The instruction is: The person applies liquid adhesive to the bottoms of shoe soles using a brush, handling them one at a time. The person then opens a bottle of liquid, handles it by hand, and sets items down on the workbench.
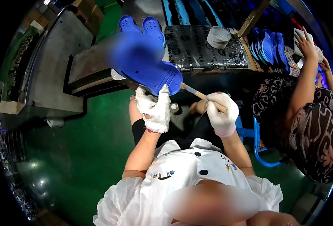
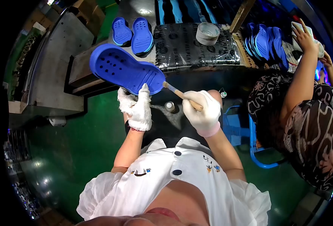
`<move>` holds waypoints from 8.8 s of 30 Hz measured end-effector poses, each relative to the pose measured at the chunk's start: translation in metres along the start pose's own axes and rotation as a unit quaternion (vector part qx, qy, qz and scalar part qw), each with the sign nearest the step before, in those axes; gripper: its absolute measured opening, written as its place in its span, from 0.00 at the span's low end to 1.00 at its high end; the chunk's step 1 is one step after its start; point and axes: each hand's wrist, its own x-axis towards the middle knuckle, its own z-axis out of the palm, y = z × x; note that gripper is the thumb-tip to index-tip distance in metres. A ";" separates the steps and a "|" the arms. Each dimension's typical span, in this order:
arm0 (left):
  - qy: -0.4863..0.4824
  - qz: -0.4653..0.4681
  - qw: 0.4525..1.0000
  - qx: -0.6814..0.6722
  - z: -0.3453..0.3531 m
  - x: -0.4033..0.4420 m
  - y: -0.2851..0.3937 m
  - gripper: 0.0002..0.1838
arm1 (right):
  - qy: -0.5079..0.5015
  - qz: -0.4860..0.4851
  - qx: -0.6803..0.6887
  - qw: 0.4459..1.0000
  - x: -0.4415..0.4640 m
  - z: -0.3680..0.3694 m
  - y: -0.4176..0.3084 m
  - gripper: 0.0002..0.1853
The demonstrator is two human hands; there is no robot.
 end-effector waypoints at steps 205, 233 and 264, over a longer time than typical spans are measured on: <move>0.020 -0.058 0.998 -0.034 0.036 0.001 0.002 0.20 | 0.022 0.052 0.066 0.996 0.019 -0.045 0.010 0.04; -0.006 -0.032 0.848 0.529 -0.011 0.249 -0.031 0.32 | -0.027 0.085 0.011 0.996 -0.048 -0.019 0.042 0.06; 0.043 -0.044 0.993 -0.105 0.057 -0.010 0.037 0.20 | 0.092 0.104 0.102 0.985 0.018 -0.043 -0.013 0.11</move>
